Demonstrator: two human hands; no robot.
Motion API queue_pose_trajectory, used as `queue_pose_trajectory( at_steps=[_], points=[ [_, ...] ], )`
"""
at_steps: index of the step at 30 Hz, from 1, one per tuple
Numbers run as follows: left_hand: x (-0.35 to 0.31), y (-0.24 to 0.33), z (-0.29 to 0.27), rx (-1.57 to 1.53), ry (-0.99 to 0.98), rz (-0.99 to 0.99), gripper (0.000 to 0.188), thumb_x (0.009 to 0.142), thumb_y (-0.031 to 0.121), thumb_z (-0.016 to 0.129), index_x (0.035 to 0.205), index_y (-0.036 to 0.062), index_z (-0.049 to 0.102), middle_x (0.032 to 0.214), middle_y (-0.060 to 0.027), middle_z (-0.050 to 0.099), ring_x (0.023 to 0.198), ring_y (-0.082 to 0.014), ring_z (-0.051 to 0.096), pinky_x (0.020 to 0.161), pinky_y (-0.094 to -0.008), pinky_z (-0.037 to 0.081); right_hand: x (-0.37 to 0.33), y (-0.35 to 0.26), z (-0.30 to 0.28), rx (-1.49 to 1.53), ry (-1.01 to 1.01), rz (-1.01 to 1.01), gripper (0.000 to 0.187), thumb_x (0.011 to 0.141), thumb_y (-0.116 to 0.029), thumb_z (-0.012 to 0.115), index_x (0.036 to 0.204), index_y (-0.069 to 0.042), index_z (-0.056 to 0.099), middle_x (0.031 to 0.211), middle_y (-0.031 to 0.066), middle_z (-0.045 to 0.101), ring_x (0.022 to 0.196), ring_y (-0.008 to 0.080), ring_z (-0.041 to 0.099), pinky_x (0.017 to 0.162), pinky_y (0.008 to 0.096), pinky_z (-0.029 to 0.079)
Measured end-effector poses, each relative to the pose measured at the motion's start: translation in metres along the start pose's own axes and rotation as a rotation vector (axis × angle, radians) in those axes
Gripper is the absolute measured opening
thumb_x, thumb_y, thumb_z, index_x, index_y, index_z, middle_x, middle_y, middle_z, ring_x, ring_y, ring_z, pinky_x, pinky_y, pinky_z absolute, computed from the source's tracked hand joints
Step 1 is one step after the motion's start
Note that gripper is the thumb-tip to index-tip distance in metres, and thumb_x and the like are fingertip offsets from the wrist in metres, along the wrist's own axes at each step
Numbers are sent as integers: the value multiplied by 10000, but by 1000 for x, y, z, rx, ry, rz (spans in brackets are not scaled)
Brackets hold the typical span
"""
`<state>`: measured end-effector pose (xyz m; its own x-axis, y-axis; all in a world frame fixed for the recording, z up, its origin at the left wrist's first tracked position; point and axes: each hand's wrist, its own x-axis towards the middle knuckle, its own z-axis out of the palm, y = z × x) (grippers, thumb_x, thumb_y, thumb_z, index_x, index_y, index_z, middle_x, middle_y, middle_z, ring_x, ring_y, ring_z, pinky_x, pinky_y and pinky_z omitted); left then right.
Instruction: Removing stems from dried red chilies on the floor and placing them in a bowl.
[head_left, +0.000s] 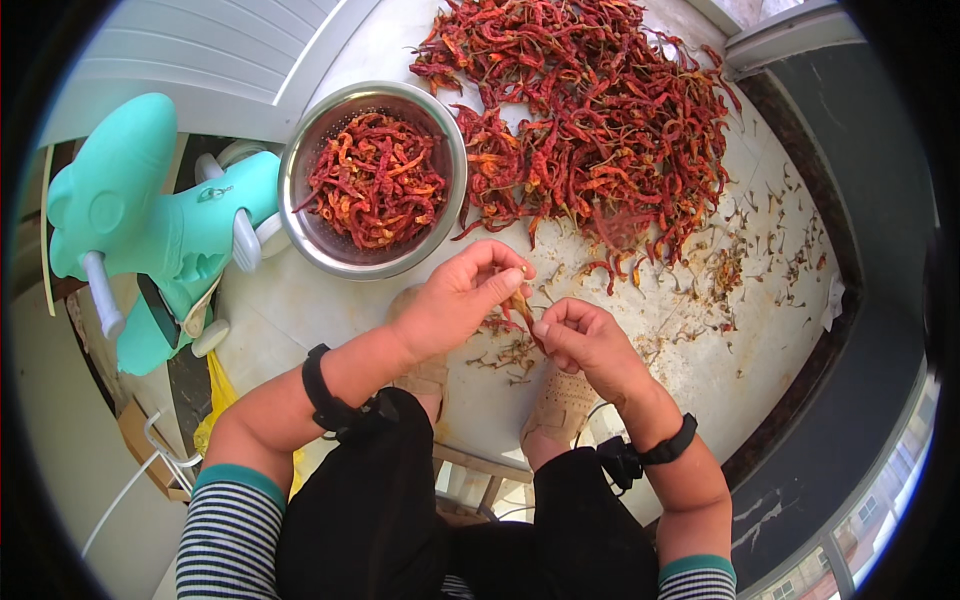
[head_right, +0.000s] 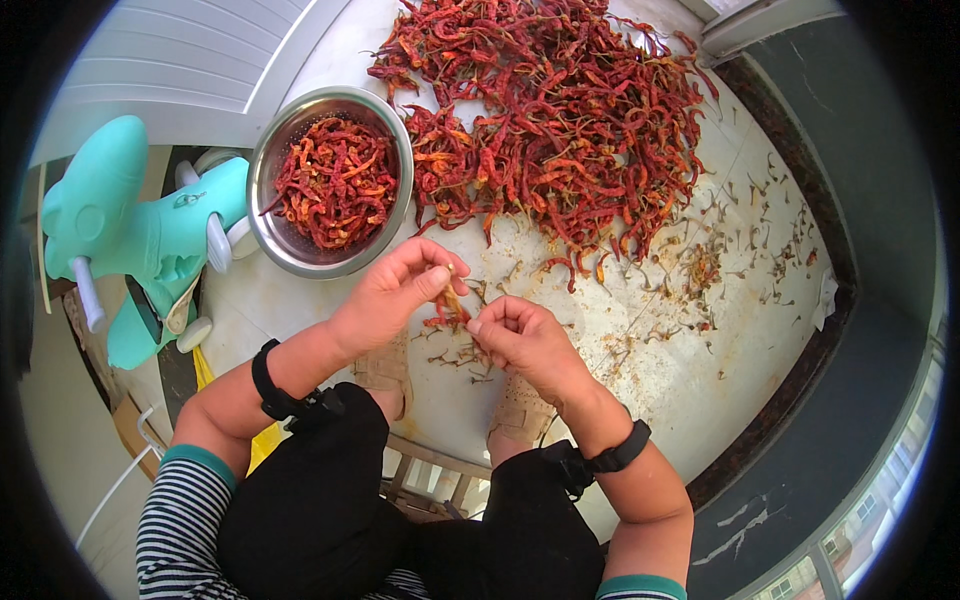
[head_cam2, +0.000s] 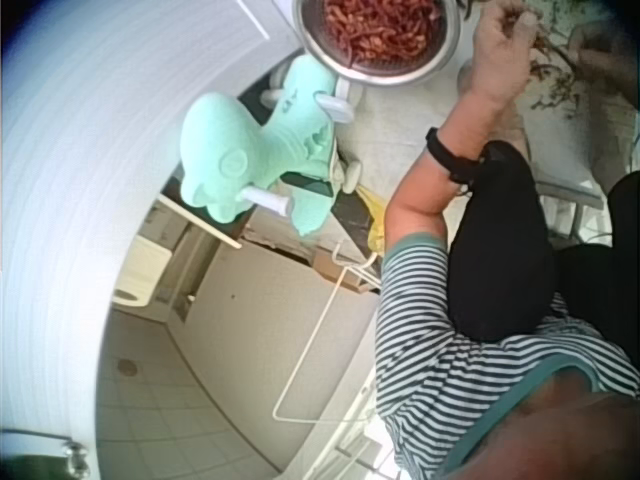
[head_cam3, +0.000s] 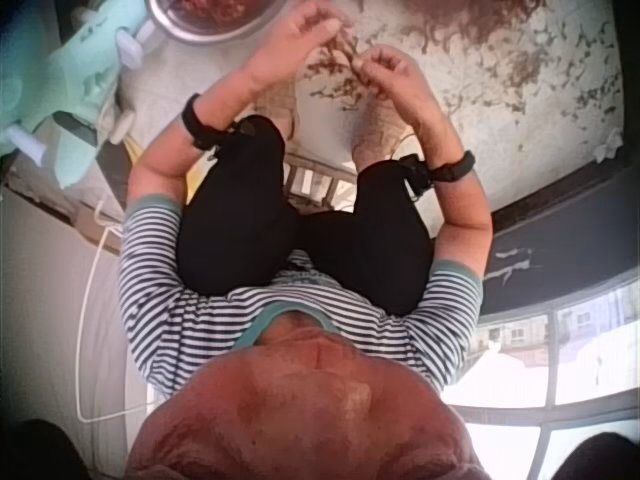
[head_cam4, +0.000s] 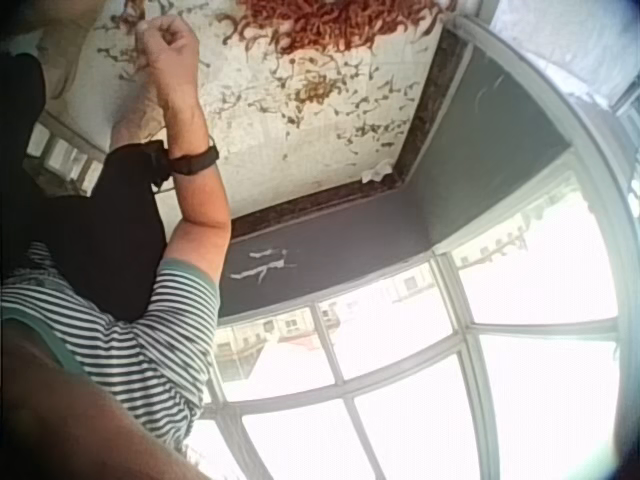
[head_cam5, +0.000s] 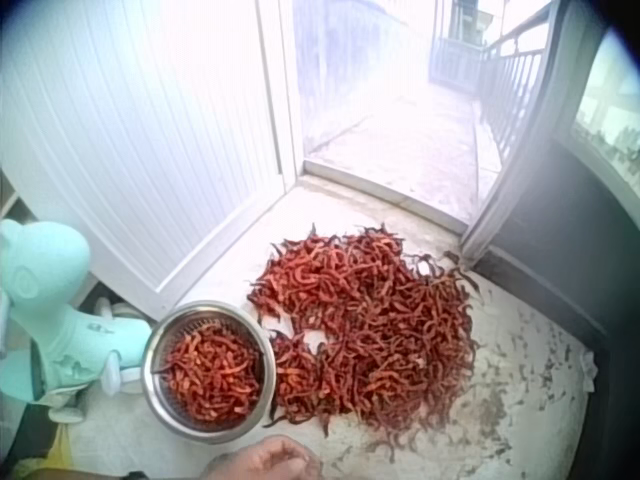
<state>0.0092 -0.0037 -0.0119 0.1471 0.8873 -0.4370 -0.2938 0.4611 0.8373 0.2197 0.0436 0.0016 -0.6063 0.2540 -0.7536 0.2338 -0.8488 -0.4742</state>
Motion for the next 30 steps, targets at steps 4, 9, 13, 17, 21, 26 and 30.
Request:
queue_pose_trajectory(
  at_steps=[4, 9, 13, 17, 21, 26, 30],
  points=[
    [-3, 14, -3, -100, -97, -292, 133, 983, 139, 586, 1078, 50, 610, 1057, -6, 603, 938, -56, 560, 781, -223, 475, -1, -2, 16, -74, 165, -155, 179, 932, -221, 661, 971, -53, 616, 755, -55, 570, 652, 31, 472, 591, 186, 380],
    [-3, 1, 3, 10, -62, -174, 178, 982, 156, 593, 1123, 49, 606, 1046, 4, 607, 923, -53, 558, 785, -233, 481, -1, -2, 17, -130, 34, -75, 195, 931, -227, 671, 938, -39, 620, 776, -40, 584, 682, 33, 497, 616, 196, 406],
    [-2, -7, 2, -133, -14, -162, 169, 974, 161, 607, 1093, 41, 604, 1054, -5, 606, 922, -61, 561, 778, -247, 489, 1, 3, 16, -136, 3, -73, 200, 922, -220, 690, 923, -33, 616, 778, -34, 591, 681, 27, 509, 587, 201, 413],
    [-2, -5, 0, -225, 55, -202, 141, 967, 161, 616, 1043, 44, 595, 1010, -18, 627, 885, -79, 583, 760, -256, 498, -2, -2, 15, -193, 40, -53, 189, 923, -204, 688, 911, -31, 610, 760, -37, 578, 659, 31, 508, 571, 211, 431],
    [-2, 8, -2, -101, -25, -304, 125, 958, 152, 623, 1010, 48, 577, 935, -29, 655, 808, -97, 605, 747, -256, 505, -6, 4, 15, -290, 0, -143, 190, 927, -207, 676, 900, -30, 611, 715, -41, 562, 641, 39, 520, 561, 224, 440],
    [-2, 7, -2, -96, 1, -273, 118, 932, 117, 644, 1006, 37, 600, 921, -19, 664, 833, -99, 613, 775, -269, 510, -7, 0, 12, -931, 212, -524, 188, 930, -209, 660, 891, -31, 614, 669, -47, 545, 588, 41, 509, 527, 222, 417],
    [-7, 17, 1, 598, 7, 289, 114, 914, 67, 645, 1026, 43, 648, 914, -20, 668, 887, -109, 611, 811, -285, 506, -8, -7, 5, -278, 84, -64, 212, 946, -238, 627, 877, -39, 605, 671, -30, 547, 586, 43, 501, 505, 210, 384]
  ],
)
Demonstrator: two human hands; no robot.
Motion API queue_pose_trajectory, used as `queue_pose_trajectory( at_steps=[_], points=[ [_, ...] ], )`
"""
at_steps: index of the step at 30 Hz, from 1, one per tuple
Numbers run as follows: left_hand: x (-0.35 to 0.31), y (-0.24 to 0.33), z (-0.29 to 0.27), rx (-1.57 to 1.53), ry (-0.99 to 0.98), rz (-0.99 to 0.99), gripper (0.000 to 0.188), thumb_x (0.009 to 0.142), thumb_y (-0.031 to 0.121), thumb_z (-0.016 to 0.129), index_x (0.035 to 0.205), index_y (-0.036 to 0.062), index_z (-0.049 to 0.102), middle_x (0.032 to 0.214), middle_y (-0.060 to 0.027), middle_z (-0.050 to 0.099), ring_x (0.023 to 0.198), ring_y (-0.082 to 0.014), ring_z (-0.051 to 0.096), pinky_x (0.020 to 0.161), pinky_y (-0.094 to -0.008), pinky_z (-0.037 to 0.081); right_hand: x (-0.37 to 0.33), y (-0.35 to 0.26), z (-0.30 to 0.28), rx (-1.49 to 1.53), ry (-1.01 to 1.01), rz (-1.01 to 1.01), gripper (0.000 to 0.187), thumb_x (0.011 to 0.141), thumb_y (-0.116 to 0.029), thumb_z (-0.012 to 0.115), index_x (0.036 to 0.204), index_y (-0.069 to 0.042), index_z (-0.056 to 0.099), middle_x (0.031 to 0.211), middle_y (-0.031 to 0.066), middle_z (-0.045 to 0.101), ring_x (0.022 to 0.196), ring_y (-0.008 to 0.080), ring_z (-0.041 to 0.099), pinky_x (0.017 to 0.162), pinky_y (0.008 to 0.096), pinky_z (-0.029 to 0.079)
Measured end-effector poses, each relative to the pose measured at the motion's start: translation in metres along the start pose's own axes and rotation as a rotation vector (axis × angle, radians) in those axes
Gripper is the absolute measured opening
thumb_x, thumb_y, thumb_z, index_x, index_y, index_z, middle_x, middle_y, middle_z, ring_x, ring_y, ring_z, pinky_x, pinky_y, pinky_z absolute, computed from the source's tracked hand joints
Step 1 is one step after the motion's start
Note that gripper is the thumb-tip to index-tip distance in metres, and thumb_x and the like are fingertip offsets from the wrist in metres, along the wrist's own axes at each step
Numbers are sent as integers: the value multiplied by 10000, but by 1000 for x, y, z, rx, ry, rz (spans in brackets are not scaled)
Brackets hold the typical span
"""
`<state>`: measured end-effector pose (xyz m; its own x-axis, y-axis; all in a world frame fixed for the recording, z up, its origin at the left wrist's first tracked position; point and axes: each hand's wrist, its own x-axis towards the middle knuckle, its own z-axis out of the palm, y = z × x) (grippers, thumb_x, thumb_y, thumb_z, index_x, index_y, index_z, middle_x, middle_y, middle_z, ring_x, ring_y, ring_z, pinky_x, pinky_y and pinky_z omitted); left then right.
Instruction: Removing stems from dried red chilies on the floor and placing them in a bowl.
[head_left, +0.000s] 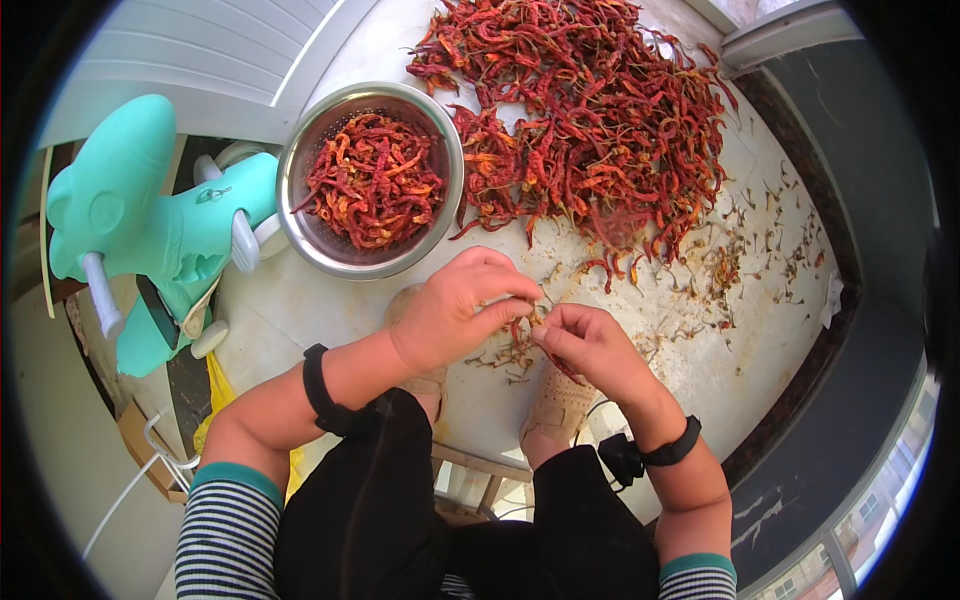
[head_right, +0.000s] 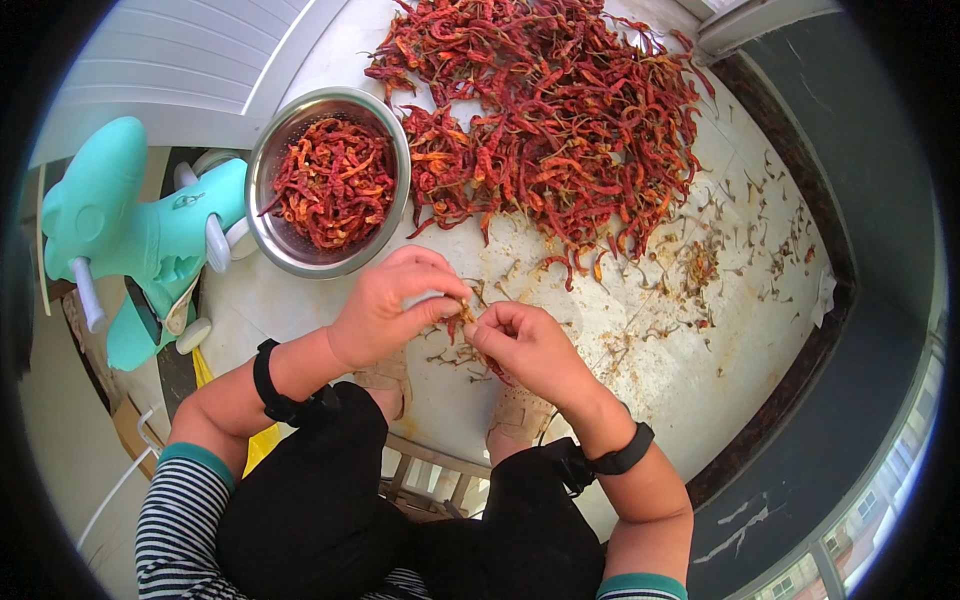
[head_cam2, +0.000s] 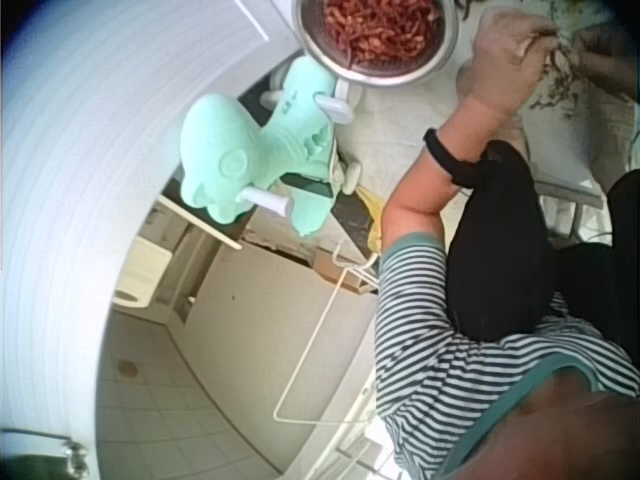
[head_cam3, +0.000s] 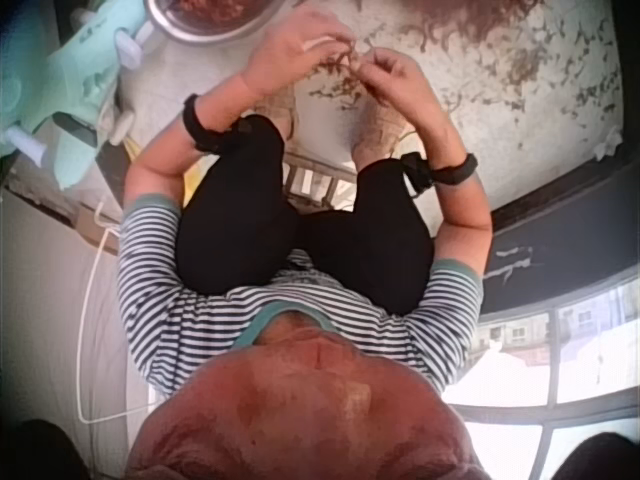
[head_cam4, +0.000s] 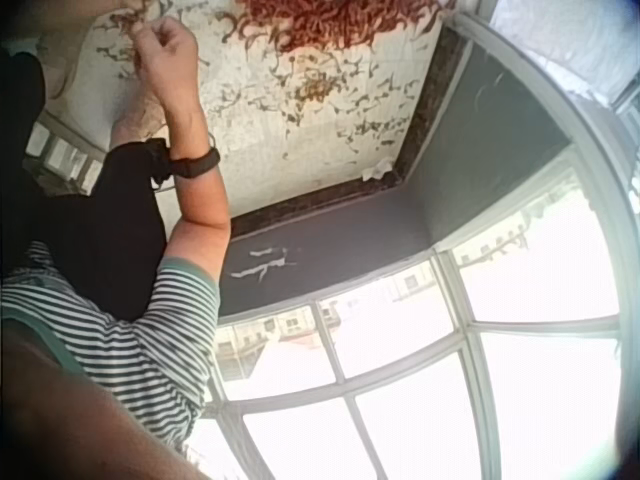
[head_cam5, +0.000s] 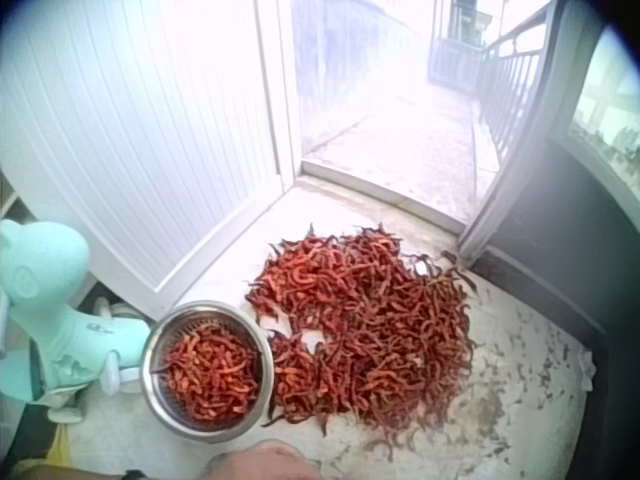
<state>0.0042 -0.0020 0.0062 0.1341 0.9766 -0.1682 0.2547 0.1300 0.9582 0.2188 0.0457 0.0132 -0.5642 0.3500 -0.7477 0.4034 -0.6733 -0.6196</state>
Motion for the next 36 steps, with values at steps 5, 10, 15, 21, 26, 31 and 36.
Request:
queue_pose_trajectory(
  at_steps=[5, 10, 15, 21, 26, 31, 36],
  points=[
    [3, 2, 1, 333, 7, 616, 135, 937, 62, 609, 1065, 65, 652, 879, -27, 640, 857, -105, 593, 783, -282, 494, 7, 8, -3, 372, -53, 10, 245, 956, -283, 621, 849, -67, 577, 691, -44, 546, 576, 23, 460, 504, 185, 337],
    [1, -4, 3, -684, -56, -538, 201, 980, 121, 572, 1167, 48, 593, 813, 3, 572, 722, -73, 530, 669, -243, 457, -1, -1, 11, 188, 132, -86, 195, 950, -225, 646, 881, -50, 592, 720, -35, 587, 601, 28, 494, 524, 192, 384],
    [0, -4, 3, -646, -256, -647, 225, 977, 161, 598, 1162, 35, 580, 833, 11, 577, 680, -58, 495, 602, -210, 413, -1, 5, 18, -59, 153, -162, 154, 924, -151, 682, 946, -14, 613, 755, -19, 615, 630, 35, 501, 583, 189, 425],
    [-5, -13, -2, -943, -321, -719, 198, 981, 155, 593, 1139, 35, 584, 861, -3, 594, 578, -30, 405, 504, -183, 328, 1, 6, 19, 226, 219, -362, 148, 911, -145, 700, 968, -12, 667, 833, -11, 604, 750, 55, 545, 682, 217, 456],
    [-2, -10, 0, -1070, -389, -769, 163, 968, 176, 610, 1044, 31, 612, 816, -15, 637, 549, -31, 445, 462, -199, 344, 5, 9, 15, 124, 226, -468, 141, 922, -144, 687, 996, -24, 678, 876, -13, 596, 797, 66, 551, 720, 220, 453],
    [-6, -11, 4, -865, -373, -713, 141, 951, 152, 621, 1029, 35, 635, 825, -4, 638, 576, -29, 481, 496, -181, 371, 1, 2, 13, 154, 186, -327, 124, 938, -150, 665, 965, -29, 673, 822, -23, 581, 765, 64, 541, 704, 213, 441],
    [1, -2, -17, -703, -448, -705, 144, 941, 141, 631, 1046, 46, 654, 813, 5, 627, 607, -28, 520, 529, -176, 403, 9, 15, -1, 585, -10, -106, 197, 962, -230, 631, 929, -39, 666, 740, -40, 585, 694, 62, 538, 650, 209, 440]
  ],
)
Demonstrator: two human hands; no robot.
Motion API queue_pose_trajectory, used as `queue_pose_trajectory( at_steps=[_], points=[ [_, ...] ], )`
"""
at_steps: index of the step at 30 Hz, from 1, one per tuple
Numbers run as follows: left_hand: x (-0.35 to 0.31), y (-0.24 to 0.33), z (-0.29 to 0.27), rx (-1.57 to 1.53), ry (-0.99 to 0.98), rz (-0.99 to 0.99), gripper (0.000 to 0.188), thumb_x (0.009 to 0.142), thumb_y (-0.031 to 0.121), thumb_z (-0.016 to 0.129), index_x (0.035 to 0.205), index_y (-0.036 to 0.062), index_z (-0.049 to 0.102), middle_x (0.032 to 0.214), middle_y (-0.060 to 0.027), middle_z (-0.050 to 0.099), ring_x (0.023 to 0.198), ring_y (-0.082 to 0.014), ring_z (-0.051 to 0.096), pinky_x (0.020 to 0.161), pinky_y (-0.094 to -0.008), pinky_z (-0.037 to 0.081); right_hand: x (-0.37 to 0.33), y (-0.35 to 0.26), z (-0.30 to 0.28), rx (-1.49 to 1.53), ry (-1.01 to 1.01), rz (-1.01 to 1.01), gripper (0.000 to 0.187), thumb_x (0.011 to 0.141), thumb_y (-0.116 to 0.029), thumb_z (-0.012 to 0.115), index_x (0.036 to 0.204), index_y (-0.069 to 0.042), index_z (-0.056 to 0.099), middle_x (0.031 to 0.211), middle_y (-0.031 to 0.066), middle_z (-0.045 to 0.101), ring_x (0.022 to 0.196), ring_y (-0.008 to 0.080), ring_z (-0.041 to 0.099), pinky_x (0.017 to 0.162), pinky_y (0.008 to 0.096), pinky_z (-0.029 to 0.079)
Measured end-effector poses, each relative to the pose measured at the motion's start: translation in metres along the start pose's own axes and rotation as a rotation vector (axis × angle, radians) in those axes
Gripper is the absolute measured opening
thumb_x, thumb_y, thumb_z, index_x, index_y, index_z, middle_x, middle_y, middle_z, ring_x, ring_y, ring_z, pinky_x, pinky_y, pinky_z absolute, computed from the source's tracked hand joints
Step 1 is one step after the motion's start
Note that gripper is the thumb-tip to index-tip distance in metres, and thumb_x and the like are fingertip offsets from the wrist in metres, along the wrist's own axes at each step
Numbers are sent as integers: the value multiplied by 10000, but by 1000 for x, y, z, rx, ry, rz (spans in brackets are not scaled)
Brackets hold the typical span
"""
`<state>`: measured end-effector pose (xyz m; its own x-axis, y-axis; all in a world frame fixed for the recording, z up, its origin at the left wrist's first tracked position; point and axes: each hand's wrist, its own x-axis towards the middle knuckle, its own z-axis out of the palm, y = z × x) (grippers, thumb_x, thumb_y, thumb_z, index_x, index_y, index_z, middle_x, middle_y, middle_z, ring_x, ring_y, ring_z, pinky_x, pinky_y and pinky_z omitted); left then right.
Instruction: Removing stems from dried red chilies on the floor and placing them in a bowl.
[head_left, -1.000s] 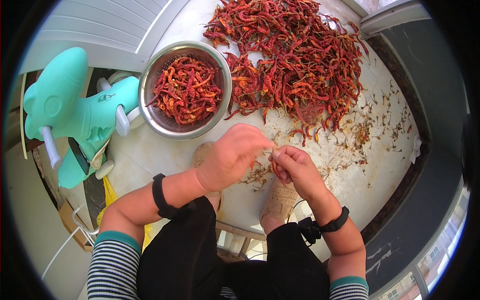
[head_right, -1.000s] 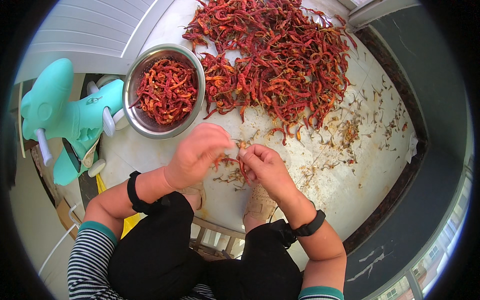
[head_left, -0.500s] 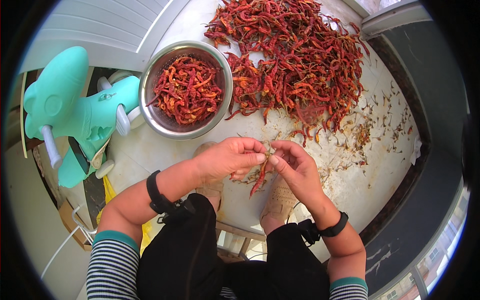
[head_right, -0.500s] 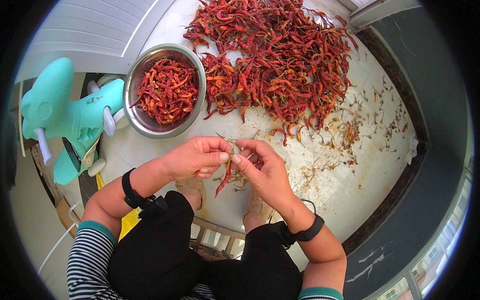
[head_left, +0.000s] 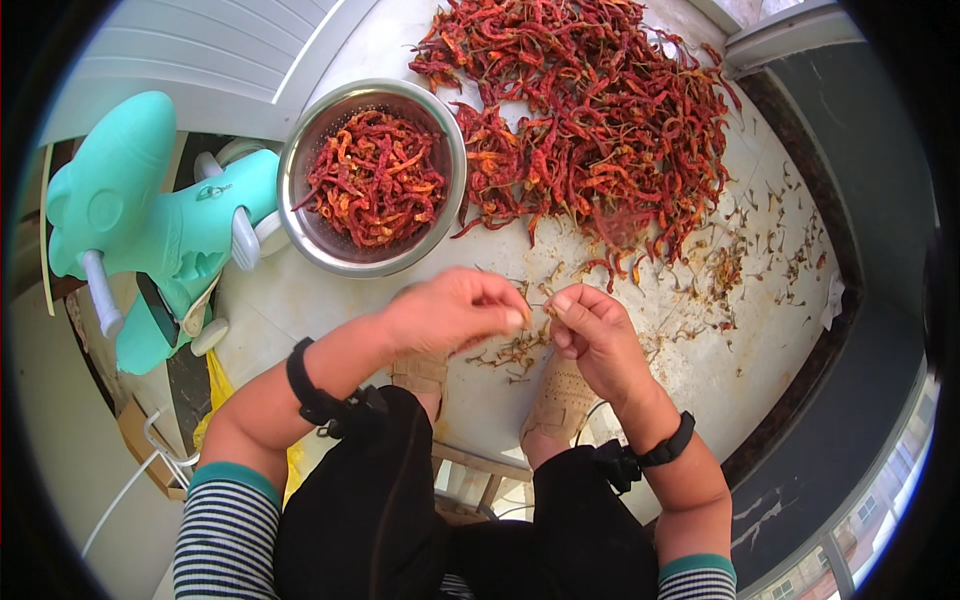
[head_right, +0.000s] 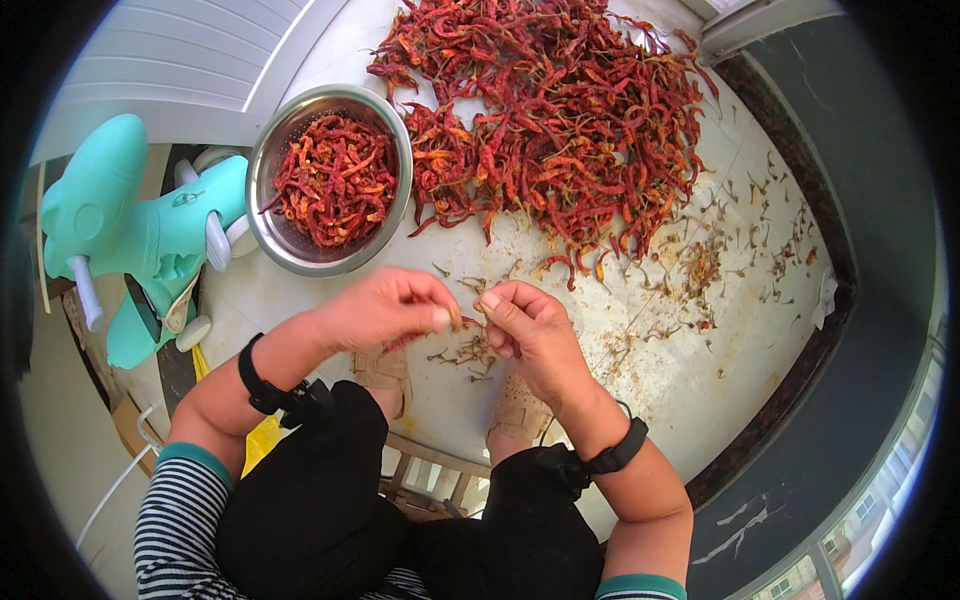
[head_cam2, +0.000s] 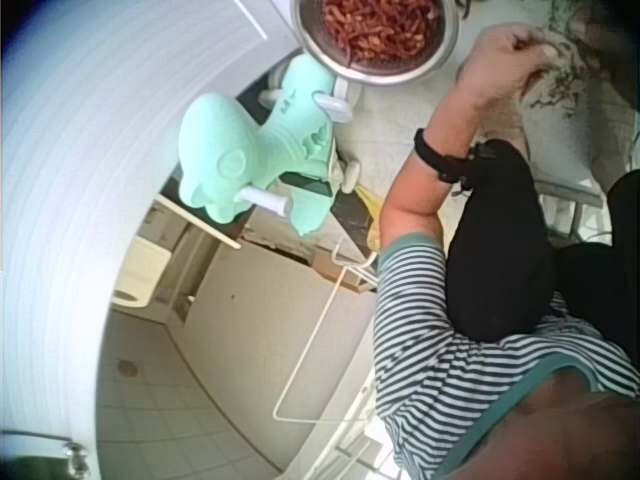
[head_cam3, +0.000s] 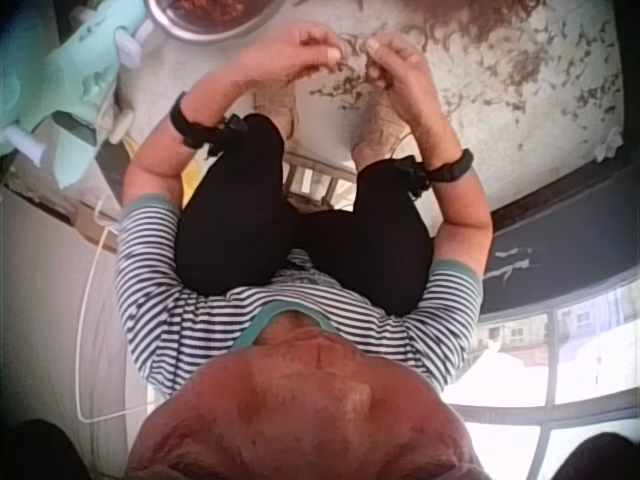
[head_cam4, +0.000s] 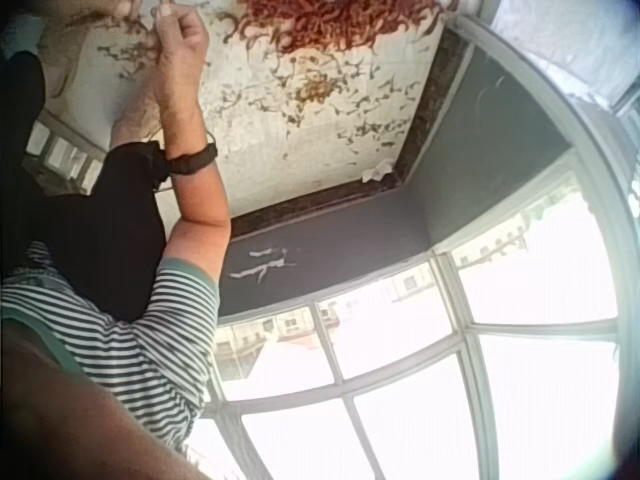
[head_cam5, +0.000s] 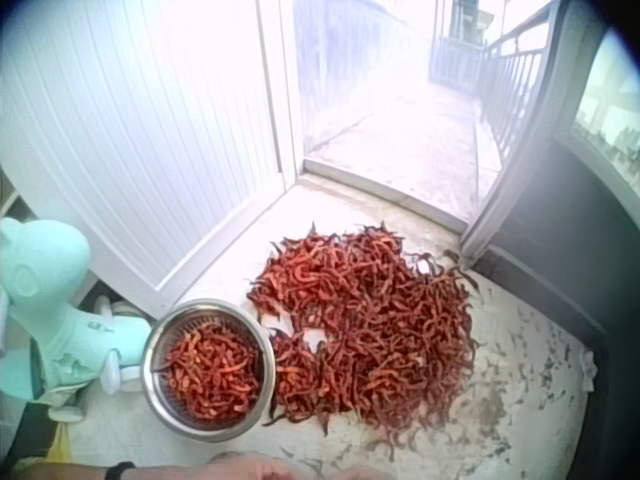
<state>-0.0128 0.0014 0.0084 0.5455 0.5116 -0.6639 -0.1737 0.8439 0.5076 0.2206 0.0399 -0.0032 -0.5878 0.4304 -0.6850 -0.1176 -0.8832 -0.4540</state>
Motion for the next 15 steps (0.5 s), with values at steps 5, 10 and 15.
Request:
queue_pose_trajectory(
  at_steps=[5, 10, 15],
  points=[
    [-9, 15, -37, 740, 749, 482, 136, 936, 101, 605, 1012, 6, 666, 871, -10, 620, 842, -97, 592, 739, -255, 479, 4, 24, -16, -919, -77, -58, 170, 889, -201, 680, 953, -45, 667, 803, 57, 649, 693, 146, 593, 638, 280, 480],
    [-22, 27, -73, 1410, 1089, 673, 161, 876, 80, 635, 1013, -3, 654, 971, -136, 652, 876, -313, 625, 794, -381, 502, 18, 64, -33, -1666, -184, -294, 197, 815, -213, 679, 893, -35, 651, 839, 135, 644, 776, 317, 658, 678, 407, 537],
    [-21, 30, -68, 1637, 1191, 671, 275, 830, 72, 677, 1096, 10, 641, 1029, -147, 648, 957, -330, 613, 868, -412, 486, 54, 90, -30, -1936, -78, -319, 179, 847, -201, 637, 918, -41, 598, 847, 137, 619, 772, 318, 653, 675, 415, 534]
  ],
)
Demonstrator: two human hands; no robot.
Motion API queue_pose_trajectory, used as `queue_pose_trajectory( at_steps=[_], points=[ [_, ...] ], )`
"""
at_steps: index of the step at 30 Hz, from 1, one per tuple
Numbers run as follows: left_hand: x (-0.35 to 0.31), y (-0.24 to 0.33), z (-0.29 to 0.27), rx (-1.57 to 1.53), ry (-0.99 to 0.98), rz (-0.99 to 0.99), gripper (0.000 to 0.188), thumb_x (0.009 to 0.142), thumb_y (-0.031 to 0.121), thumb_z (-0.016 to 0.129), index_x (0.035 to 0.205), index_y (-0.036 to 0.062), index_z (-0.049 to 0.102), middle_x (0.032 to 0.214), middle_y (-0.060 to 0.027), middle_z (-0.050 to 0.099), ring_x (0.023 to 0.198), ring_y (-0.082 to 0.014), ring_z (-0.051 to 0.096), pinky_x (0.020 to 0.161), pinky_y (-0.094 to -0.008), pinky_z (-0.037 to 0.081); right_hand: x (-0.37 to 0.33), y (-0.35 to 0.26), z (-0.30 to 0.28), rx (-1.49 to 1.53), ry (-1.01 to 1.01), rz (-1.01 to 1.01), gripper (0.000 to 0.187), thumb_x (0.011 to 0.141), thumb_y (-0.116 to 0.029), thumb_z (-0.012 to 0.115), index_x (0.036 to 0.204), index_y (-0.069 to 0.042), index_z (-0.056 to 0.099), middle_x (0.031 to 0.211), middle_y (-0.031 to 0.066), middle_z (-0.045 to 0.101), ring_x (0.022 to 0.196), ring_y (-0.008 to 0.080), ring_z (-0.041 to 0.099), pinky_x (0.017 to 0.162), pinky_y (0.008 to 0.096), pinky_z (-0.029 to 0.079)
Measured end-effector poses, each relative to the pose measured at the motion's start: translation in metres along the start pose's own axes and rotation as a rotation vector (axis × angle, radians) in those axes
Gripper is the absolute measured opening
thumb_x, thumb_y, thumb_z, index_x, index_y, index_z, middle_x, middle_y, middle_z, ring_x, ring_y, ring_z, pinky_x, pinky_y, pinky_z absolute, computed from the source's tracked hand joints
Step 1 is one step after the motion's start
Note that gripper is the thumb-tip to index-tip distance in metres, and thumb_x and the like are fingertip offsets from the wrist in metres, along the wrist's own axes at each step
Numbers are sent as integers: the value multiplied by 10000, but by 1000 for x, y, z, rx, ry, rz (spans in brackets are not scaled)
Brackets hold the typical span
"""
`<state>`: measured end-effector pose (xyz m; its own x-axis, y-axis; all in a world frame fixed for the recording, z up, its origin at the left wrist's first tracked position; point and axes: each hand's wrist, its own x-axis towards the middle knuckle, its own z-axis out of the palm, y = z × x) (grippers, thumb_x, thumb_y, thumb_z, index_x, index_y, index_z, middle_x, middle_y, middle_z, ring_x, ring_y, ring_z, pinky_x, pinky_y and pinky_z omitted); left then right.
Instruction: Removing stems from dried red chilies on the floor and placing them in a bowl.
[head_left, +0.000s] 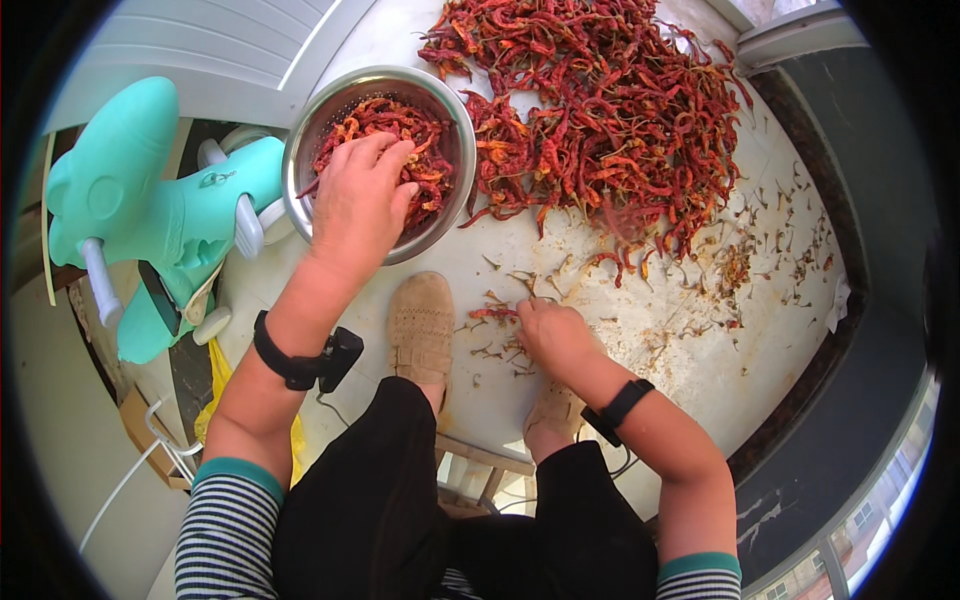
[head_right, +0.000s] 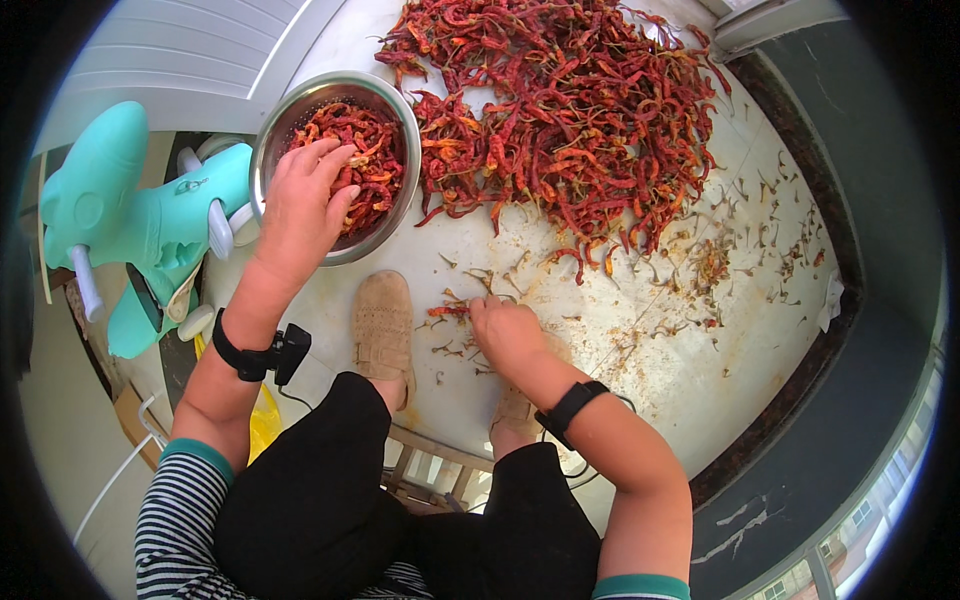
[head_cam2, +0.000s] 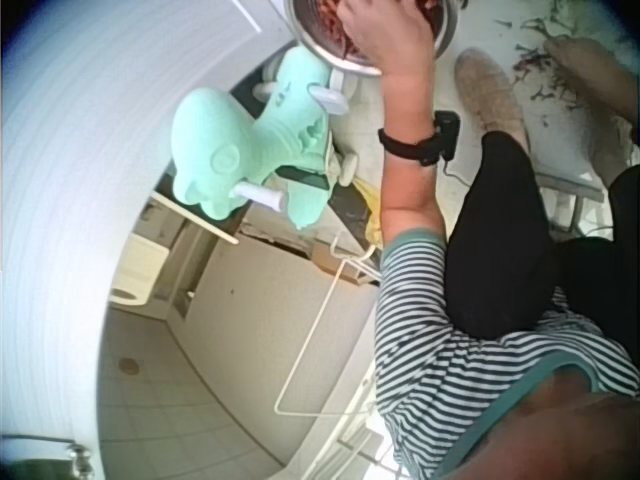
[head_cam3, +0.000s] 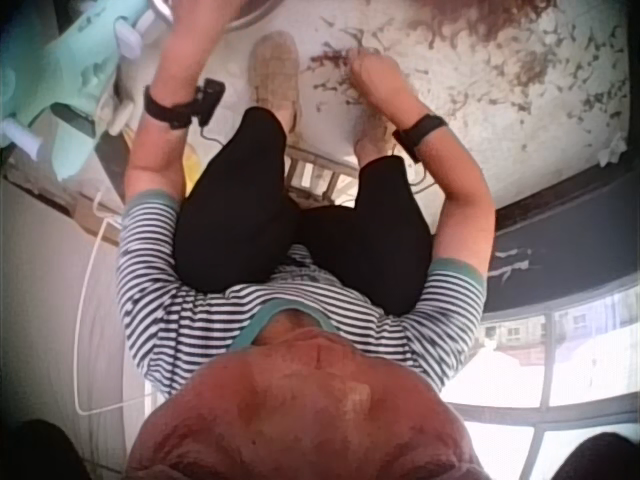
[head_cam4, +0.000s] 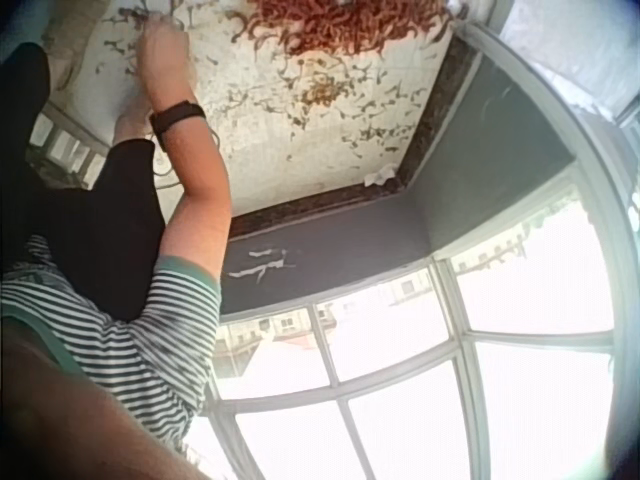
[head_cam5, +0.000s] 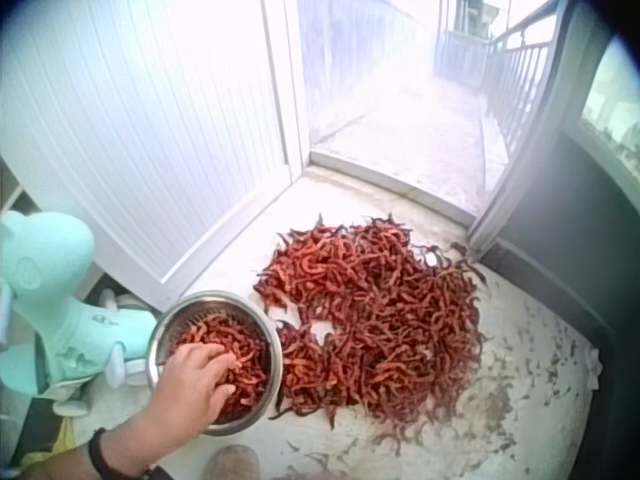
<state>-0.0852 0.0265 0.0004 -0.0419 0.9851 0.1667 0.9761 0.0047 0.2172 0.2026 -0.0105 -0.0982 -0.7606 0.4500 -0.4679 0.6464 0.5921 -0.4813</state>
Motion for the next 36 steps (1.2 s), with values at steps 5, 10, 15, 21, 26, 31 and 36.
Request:
queue_pose_trajectory(
  at_steps=[5, 10, 15, 21, 26, 31, 36],
  points=[
    [-4, 26, -7, -364, -75, 13, 316, 830, 75, 689, 1135, 11, 634, 1037, -152, 644, 964, -324, 617, 881, -377, 489, 12, 8, 12, -166, 27, -25, 148, 884, -195, 580, 875, -49, 602, 839, 120, 638, 763, 294, 666, 633, 386, 540],
    [-20, 39, -10, -627, -430, -153, 199, 889, 104, 660, 1049, -14, 678, 942, -148, 684, 802, -242, 672, 726, -325, 528, 1, 20, -37, 489, -134, 210, 195, 883, -214, 662, 922, -24, 641, 777, 81, 660, 660, 197, 612, 612, 297, 481],
    [-32, 58, 3, -817, -756, -357, 258, 911, 103, 646, 1149, 5, 656, 950, -62, 685, 823, -111, 648, 721, -279, 515, -15, 6, -68, 1209, -268, 243, 184, 938, -210, 642, 912, -29, 664, 778, 2, 648, 708, 71, 570, 622, 255, 453],
    [-41, 62, 14, -1308, -868, -583, 184, 945, 141, 627, 1060, 12, 692, 900, -4, 675, 769, -74, 594, 713, -234, 483, -28, -10, -73, 1363, -280, 151, 217, 960, -246, 630, 951, -33, 665, 767, -48, 596, 685, 32, 487, 632, 210, 421],
    [-13, 21, -2, -1215, -425, -639, 177, 937, 128, 628, 1080, 56, 703, 823, 22, 673, 637, -9, 524, 569, -165, 440, -38, 2, -75, 1187, -85, 277, 291, 968, -308, 614, 1023, -25, 648, 789, -35, 590, 702, 49, 486, 634, 229, 426],
    [0, -27, 4, -402, 144, -353, 255, 849, 84, 657, 1095, 17, 669, 1075, -118, 633, 1042, -280, 552, 891, -387, 461, -41, 16, -66, 1217, 10, 324, 299, 973, -307, 600, 1008, -13, 643, 790, -16, 603, 720, 60, 510, 651, 234, 441],
    [-13, -23, 14, -132, -89, 43, 261, 782, -9, 612, 1009, 85, 700, 1200, -97, 603, 1183, -324, 508, 1004, -446, 406, -43, 26, -69, 894, 122, 342, 250, 942, -257, 613, 963, -11, 655, 773, 79, 644, 698, 170, 596, 657, 303, 482]
  ],
)
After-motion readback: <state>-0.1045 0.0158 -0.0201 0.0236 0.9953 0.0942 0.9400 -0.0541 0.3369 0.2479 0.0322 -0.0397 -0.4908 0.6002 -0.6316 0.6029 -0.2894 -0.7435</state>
